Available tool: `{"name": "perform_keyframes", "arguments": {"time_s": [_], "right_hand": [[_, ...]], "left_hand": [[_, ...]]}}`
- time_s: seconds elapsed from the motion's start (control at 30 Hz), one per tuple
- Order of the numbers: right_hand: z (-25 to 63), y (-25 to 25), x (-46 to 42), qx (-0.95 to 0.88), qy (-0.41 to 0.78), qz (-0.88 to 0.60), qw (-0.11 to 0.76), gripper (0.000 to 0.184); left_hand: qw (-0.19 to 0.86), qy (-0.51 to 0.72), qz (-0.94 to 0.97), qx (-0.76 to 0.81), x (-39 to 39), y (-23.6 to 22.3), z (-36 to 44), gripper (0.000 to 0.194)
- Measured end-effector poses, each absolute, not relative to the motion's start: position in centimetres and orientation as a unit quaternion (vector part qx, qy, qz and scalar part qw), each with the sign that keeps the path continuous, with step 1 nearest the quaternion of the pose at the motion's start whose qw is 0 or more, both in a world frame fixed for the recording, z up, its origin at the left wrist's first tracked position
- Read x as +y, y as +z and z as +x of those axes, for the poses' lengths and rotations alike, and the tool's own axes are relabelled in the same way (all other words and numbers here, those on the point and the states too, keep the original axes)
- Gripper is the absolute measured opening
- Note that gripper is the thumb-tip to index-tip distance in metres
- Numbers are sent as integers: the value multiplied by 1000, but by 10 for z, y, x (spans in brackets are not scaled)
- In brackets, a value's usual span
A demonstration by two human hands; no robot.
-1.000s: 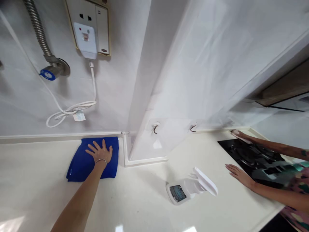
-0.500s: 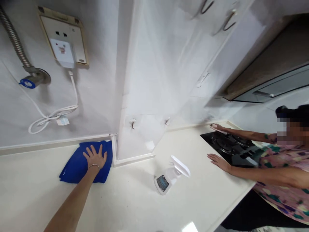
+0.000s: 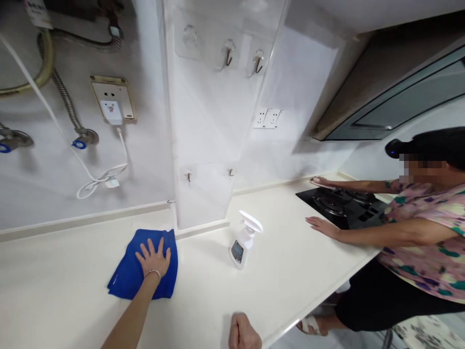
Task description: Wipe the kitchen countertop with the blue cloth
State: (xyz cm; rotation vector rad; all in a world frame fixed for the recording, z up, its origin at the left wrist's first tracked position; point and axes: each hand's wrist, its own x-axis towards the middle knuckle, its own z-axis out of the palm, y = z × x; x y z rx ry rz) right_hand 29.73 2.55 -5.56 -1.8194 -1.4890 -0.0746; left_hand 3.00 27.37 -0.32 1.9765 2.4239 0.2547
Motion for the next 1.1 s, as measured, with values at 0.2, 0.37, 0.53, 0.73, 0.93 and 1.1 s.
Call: {"name": "perform_keyframes", "arguments": {"time_s": [0.2,0.37,0.53,0.73,0.93,1.1], "right_hand": [[302,-57,25,-614,-58,-697,365,29],[301,-60,25,-609,-61,-703,363,27],[302,-57,26,-612,-58,-700,364,27],[302,-55,23,-611,-52,-697,373,27],[301,-50,19,-606,-35,-707,363,28],[303,-53,16,-600,-44,-717,352,31]], "left_hand": [[-7,77,644,761,209,-7,31,61],[-12,52,656,753,168,-11,2,62],[22,36,583,812,173,-1,-73,69],[38,31,537,842,177,5,-131,68],[-50,17,658,751,134,-13,-121,63],[-79,10,693,717,117,-16,-102,62]]}}
